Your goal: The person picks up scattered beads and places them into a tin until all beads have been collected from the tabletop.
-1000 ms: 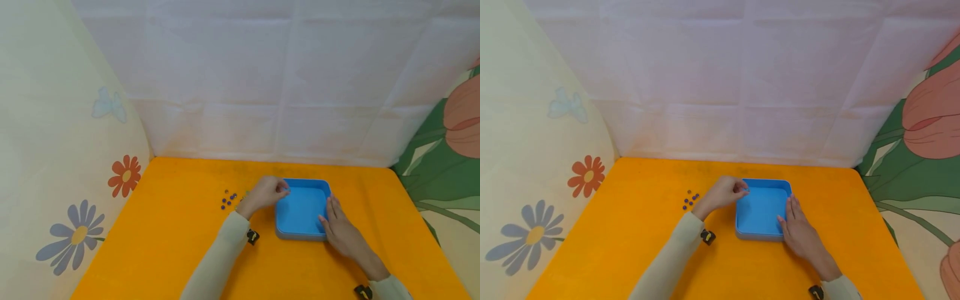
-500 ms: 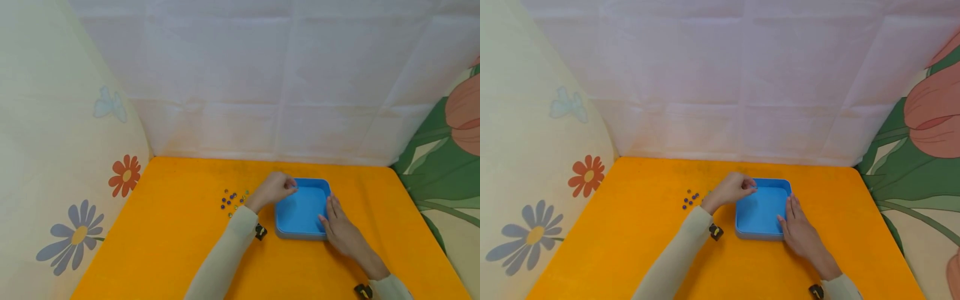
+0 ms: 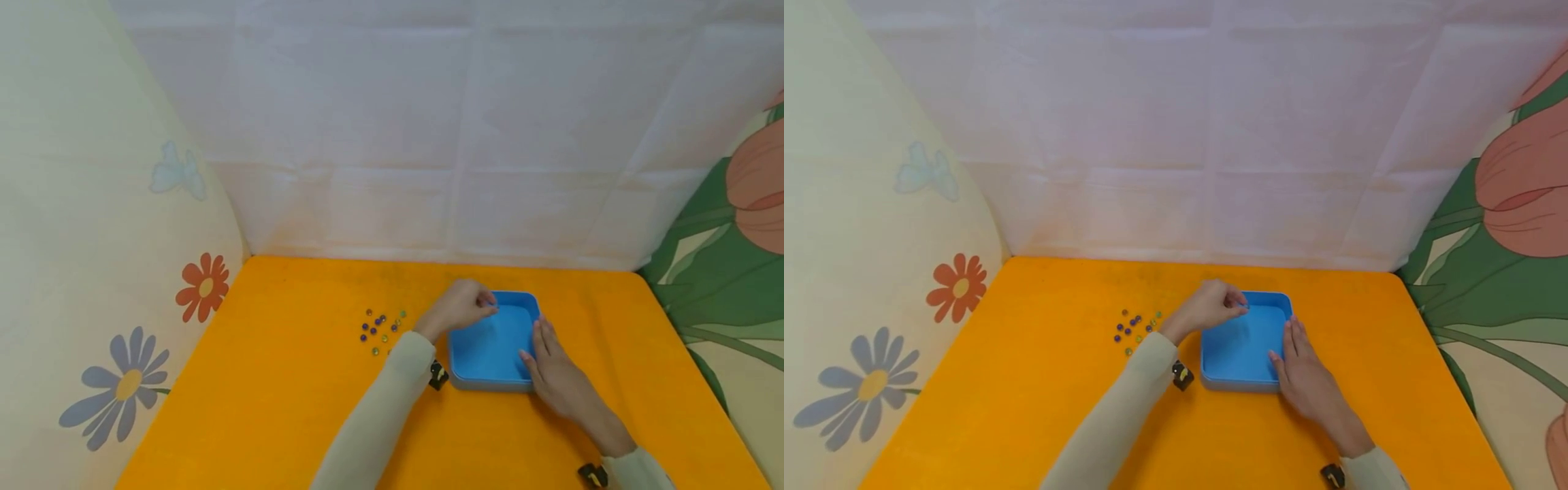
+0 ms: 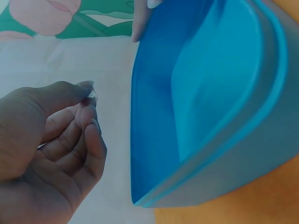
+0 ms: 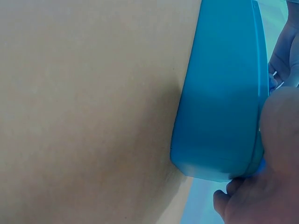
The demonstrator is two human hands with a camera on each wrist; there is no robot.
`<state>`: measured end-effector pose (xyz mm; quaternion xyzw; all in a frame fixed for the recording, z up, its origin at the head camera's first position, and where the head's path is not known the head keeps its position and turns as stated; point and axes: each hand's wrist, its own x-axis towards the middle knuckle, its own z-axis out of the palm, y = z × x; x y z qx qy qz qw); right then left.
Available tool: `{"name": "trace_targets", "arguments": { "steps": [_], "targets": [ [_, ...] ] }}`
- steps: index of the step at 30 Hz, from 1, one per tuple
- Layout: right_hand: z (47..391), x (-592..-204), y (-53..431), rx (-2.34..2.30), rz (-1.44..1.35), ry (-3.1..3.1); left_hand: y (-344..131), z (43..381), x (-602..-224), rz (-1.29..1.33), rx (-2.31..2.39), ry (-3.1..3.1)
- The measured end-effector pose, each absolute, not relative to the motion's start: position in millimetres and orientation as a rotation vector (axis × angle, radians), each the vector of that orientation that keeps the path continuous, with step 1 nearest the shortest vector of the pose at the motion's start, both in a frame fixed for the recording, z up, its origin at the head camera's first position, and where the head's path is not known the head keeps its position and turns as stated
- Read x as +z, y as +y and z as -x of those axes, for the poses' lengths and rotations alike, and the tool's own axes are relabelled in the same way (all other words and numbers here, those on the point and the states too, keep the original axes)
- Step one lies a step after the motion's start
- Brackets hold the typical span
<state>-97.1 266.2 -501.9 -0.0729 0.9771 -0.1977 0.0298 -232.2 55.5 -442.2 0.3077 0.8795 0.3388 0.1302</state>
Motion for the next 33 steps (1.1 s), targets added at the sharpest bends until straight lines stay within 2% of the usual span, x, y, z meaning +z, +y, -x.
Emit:
{"name": "trace_targets", "arguments": {
  "steps": [33],
  "targets": [
    [98,-503,267,-0.604,0.226,2.996,92,248,-462,-0.89,1.007,2.504]
  ]
}}
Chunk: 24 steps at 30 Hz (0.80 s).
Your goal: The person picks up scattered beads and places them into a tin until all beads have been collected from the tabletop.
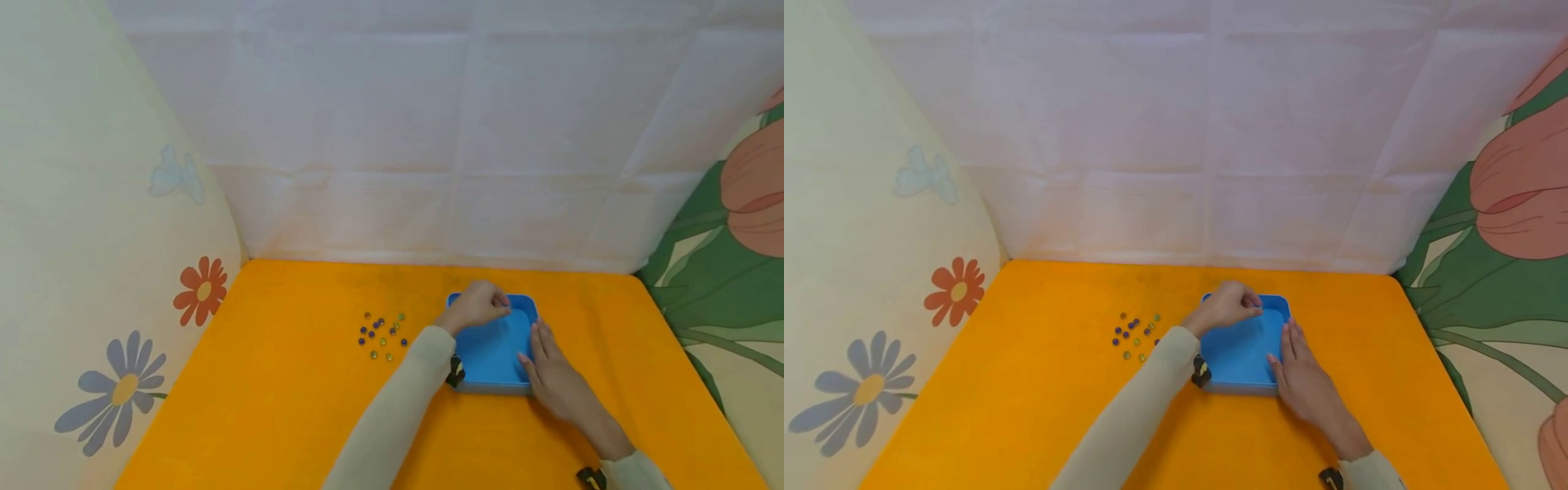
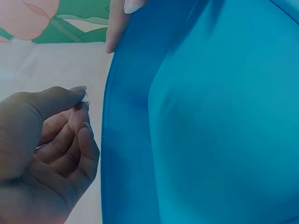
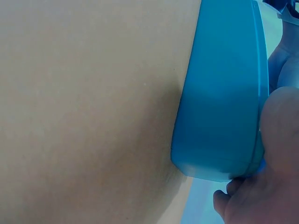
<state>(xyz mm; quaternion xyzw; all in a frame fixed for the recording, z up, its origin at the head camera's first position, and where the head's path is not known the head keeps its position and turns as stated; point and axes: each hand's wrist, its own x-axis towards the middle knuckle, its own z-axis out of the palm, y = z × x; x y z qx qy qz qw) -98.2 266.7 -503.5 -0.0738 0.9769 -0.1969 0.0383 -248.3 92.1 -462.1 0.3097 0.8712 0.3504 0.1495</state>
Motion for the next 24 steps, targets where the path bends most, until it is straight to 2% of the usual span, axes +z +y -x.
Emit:
{"name": "trace_targets", "arguments": {
  "steps": [24],
  "targets": [
    [98,-508,267,-0.658,0.254,3.034,104,256,-474,-0.919,0.881,2.567]
  ]
}}
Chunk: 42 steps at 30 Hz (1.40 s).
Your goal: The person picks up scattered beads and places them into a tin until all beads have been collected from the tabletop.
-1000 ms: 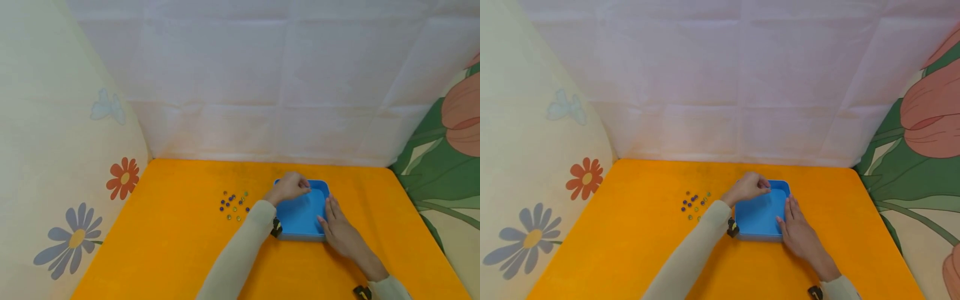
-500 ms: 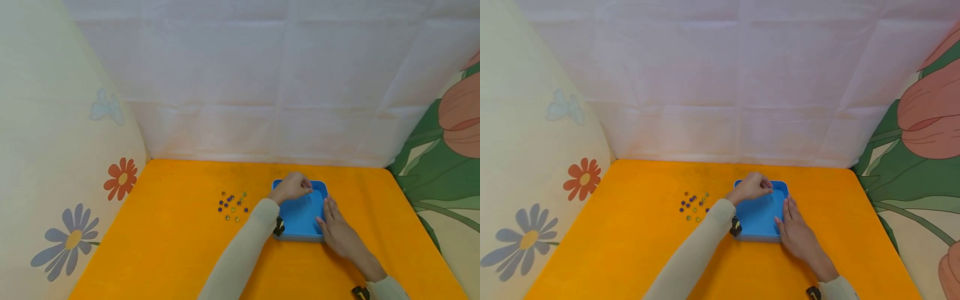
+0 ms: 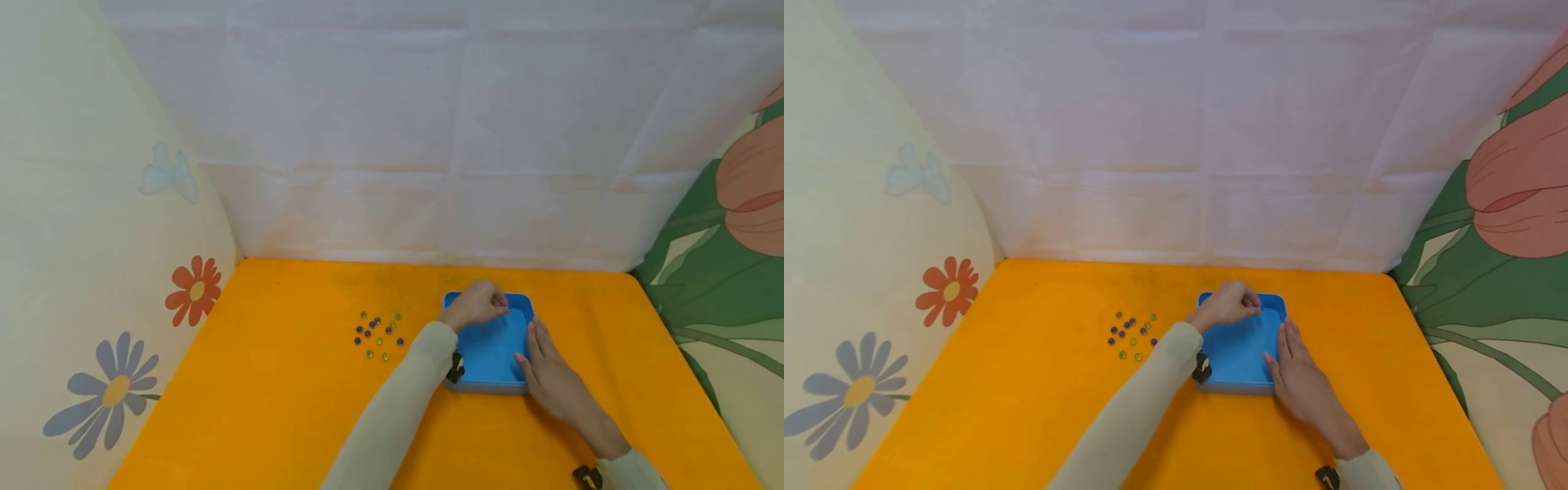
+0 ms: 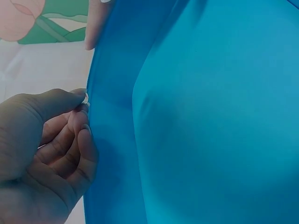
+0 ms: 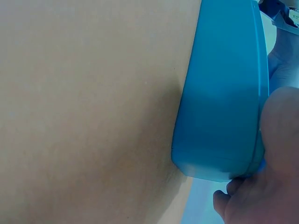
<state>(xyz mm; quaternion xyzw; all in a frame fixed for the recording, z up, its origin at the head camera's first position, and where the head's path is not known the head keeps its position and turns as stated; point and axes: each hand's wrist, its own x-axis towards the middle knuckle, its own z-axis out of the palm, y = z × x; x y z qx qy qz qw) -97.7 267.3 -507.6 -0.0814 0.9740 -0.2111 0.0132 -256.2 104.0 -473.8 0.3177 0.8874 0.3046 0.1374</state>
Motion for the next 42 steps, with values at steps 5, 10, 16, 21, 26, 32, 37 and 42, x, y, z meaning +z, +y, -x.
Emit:
{"name": "trace_targets", "arguments": {
  "steps": [5,10,16,21,26,32,37,42],
  "targets": [
    [99,-507,267,-0.662,0.259,3.032,103,256,-472,-0.914,0.897,2.55],
    [98,-506,267,-0.675,0.253,3.024,103,253,-470,-0.88,0.906,2.527],
    [96,-504,266,-0.647,0.241,3.026,100,251,-463,-0.907,0.898,2.52],
    [98,-504,266,-0.612,0.228,3.012,91,246,-455,-0.971,0.92,2.49],
    [99,-504,267,-0.601,0.214,2.998,77,239,-444,-0.977,0.931,2.505],
    [98,-504,266,-0.588,0.21,3.003,55,234,-436,-0.929,0.988,2.522],
    [97,-504,266,-0.588,0.216,3.006,32,230,-431,-0.858,1.07,2.519],
    [96,-503,267,-0.609,0.223,3.002,6,228,-427,-0.819,1.115,2.542]
  ]
}}
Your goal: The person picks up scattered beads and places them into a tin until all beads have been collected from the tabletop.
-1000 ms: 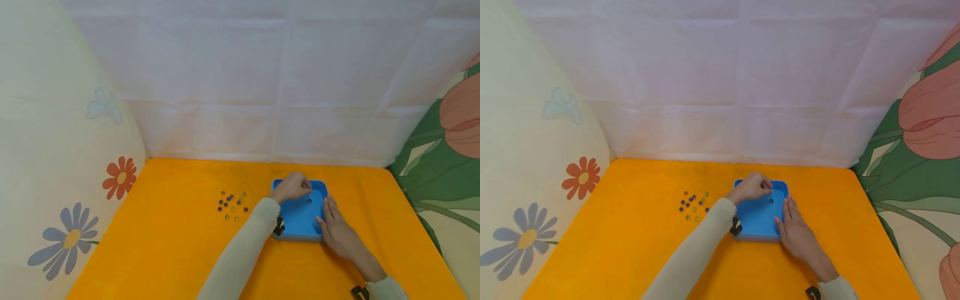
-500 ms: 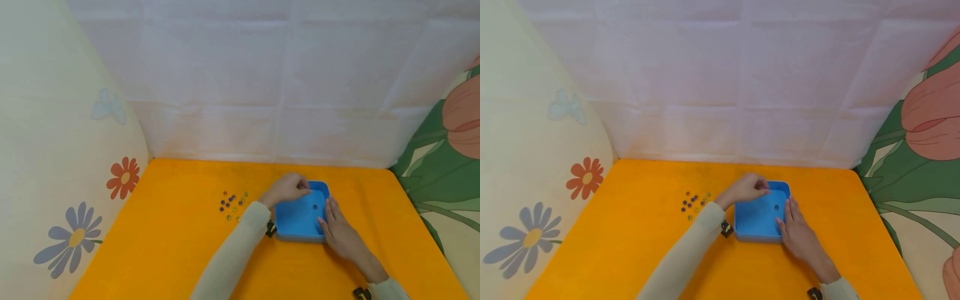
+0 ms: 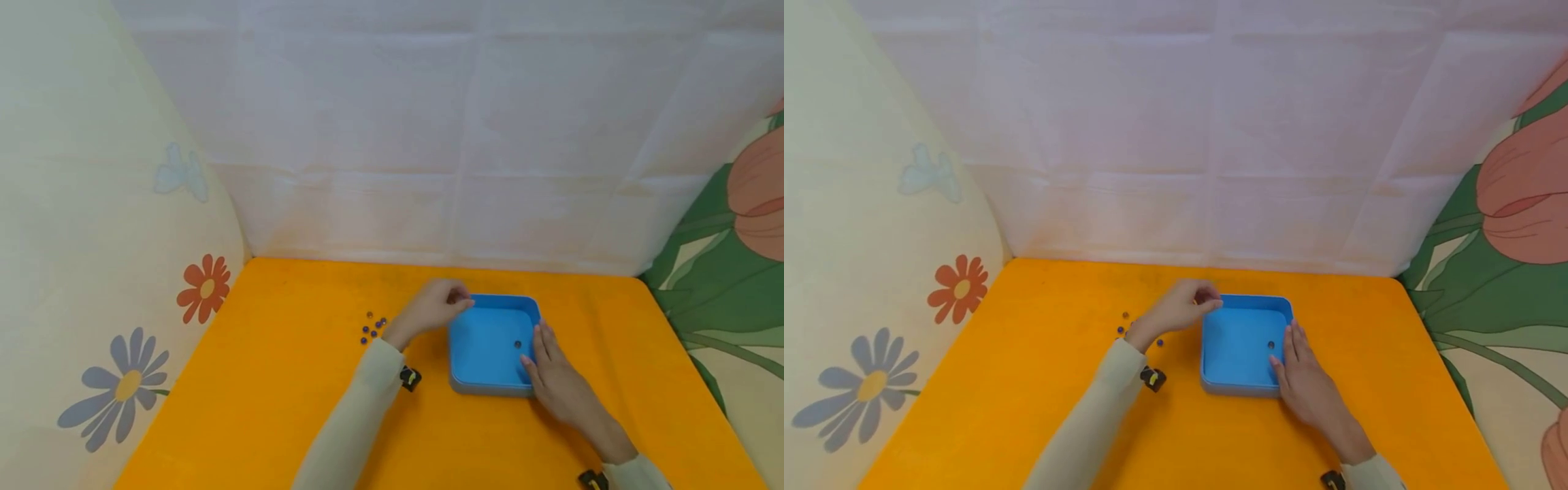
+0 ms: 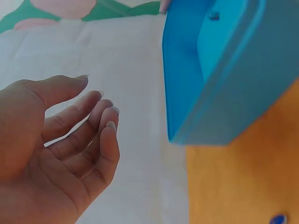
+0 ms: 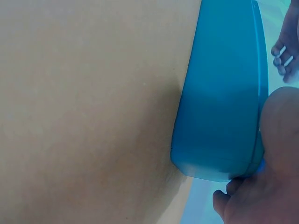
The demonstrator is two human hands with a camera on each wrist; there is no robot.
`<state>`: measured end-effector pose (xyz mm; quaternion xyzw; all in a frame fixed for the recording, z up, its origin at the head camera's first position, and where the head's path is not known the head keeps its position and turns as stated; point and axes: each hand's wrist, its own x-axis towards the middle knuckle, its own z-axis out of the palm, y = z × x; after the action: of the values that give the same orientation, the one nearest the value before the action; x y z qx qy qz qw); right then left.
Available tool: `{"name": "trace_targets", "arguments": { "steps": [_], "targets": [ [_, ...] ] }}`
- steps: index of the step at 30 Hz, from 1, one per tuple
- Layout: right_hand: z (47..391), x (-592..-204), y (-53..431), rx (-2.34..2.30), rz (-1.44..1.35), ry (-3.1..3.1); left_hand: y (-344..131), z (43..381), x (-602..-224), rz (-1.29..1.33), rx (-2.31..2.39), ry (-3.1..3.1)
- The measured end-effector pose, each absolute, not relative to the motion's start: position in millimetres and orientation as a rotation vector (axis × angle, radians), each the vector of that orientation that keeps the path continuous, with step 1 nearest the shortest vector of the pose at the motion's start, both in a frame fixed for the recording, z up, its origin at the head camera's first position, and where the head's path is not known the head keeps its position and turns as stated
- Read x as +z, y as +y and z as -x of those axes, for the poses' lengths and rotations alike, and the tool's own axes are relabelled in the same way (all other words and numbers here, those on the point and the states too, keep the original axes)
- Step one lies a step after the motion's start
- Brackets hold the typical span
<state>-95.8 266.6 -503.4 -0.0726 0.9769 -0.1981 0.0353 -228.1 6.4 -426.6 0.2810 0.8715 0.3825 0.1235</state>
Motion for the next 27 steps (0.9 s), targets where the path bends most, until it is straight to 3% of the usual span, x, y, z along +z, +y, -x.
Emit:
{"name": "trace_targets", "arguments": {
  "steps": [27],
  "targets": [
    [97,-504,267,-0.607,0.205,2.983,-119,188,-470,-0.499,1.289,2.619]
  ]
}}
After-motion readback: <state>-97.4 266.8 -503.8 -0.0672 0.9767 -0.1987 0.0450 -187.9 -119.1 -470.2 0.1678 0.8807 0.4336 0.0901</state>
